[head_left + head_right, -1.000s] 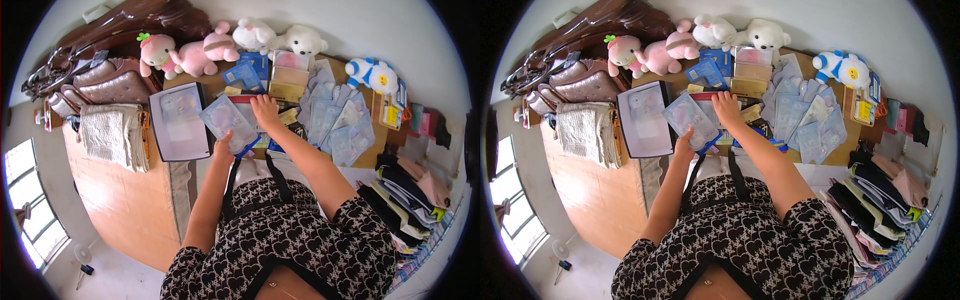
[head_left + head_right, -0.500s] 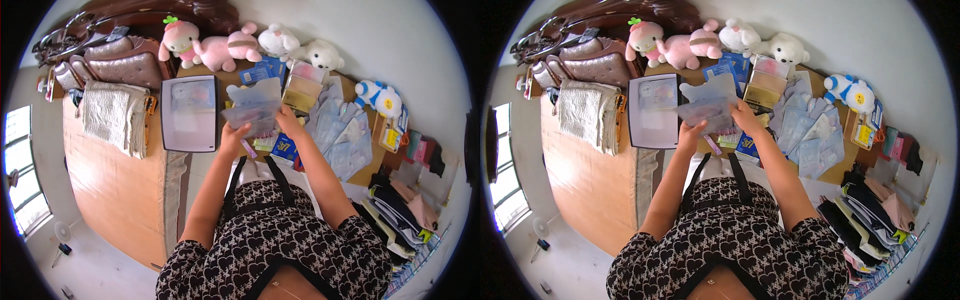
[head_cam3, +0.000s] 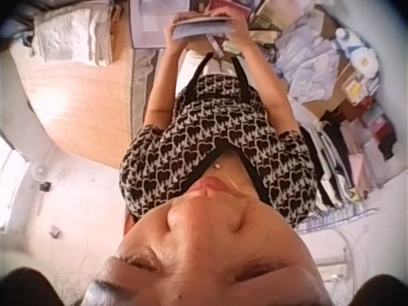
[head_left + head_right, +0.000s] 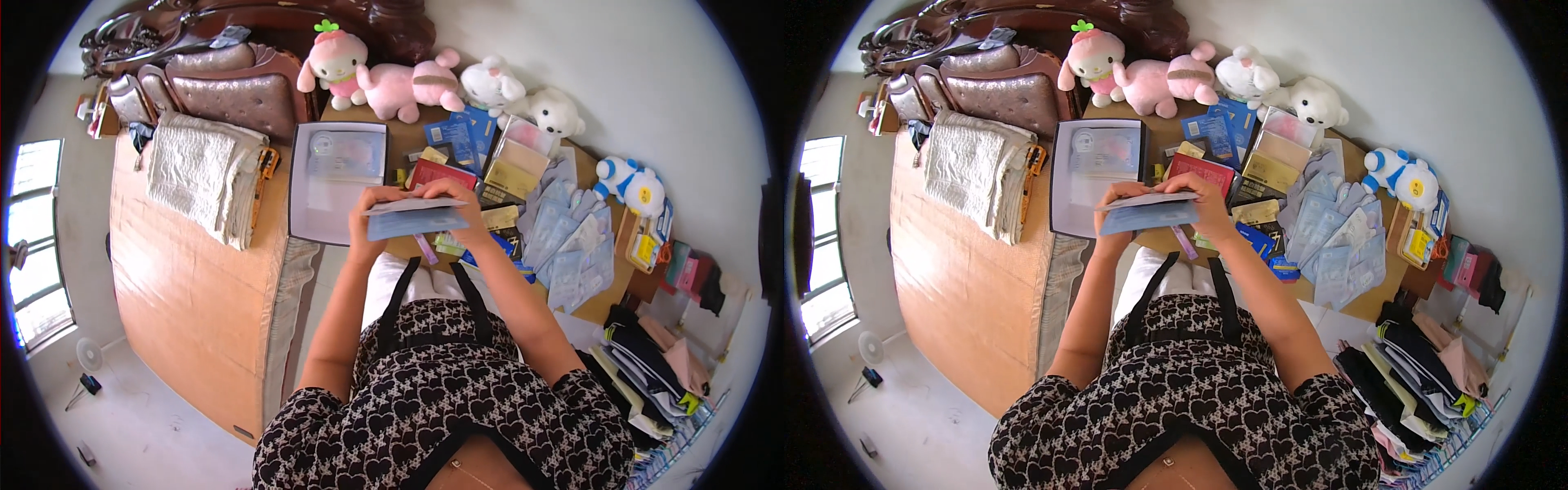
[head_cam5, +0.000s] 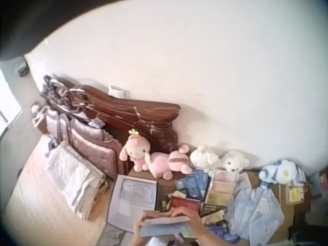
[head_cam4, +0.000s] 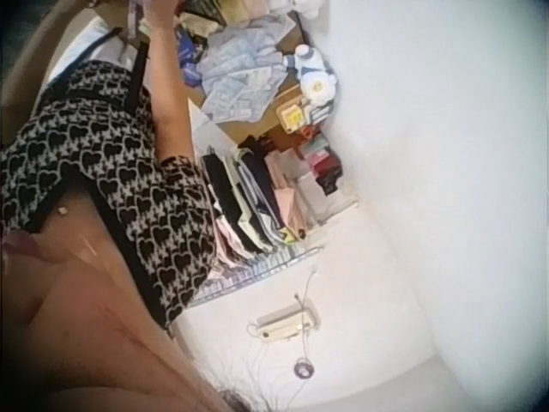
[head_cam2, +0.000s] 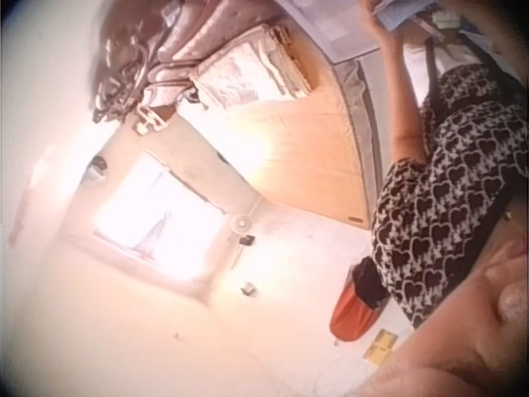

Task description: The person picks up skincare packets and boxes from a desk and places them into an open box, then rearranges the plush toys and items remaining on the desk.

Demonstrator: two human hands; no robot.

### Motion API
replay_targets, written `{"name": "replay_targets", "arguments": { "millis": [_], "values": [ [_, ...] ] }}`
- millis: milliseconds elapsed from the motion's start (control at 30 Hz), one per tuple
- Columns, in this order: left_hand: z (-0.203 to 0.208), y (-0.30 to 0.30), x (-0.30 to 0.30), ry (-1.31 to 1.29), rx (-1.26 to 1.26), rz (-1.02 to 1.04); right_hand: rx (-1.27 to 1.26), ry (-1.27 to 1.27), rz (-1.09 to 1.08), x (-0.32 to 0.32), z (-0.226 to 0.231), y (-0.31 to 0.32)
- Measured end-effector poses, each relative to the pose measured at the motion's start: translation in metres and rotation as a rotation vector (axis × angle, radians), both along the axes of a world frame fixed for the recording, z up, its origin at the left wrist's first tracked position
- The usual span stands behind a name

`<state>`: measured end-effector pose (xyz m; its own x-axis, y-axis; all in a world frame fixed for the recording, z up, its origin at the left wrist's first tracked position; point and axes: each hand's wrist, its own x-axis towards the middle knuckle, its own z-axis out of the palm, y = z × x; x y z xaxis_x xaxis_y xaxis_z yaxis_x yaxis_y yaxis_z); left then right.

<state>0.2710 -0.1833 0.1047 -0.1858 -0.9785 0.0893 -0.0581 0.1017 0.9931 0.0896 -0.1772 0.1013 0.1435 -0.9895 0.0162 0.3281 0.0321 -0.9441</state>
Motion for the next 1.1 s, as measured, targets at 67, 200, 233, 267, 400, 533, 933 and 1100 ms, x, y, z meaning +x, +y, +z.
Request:
{"name": "replay_targets", "arguments": {
  "millis": [67,200,233,267,400,533,933,1100],
  "values": [
    [-0.018,0.001,0.022,-0.072,0.007,0.068,0.014,0.158,-0.008,0.024,-0.014,-0.005],
    [-0.049,0.014,0.053,-0.4,0.07,0.175,-0.06,0.453,-0.001,0.059,-0.048,-0.004],
    [-0.055,0.016,0.058,-0.382,0.046,0.16,-0.028,0.476,0.013,0.064,-0.053,-0.004],
    [-0.06,0.02,0.063,-0.352,0.06,0.149,-0.032,0.479,0.021,0.069,-0.058,-0.004],
    [-0.063,0.025,0.072,-0.314,0.217,0.23,0.001,0.512,0.078,0.076,-0.051,-0.009],
    [-0.066,0.015,0.069,0.268,0.365,0.466,0.069,0.472,-0.016,0.095,-0.04,-0.022],
    [-0.161,-0.077,0.094,0.427,0.693,0.629,0.232,0.514,-0.07,0.03,-0.067,0.029],
    [-0.167,-0.11,0.07,0.268,1.184,0.427,0.34,0.646,-0.082,-0.013,-0.084,0.068]
  ]
}}
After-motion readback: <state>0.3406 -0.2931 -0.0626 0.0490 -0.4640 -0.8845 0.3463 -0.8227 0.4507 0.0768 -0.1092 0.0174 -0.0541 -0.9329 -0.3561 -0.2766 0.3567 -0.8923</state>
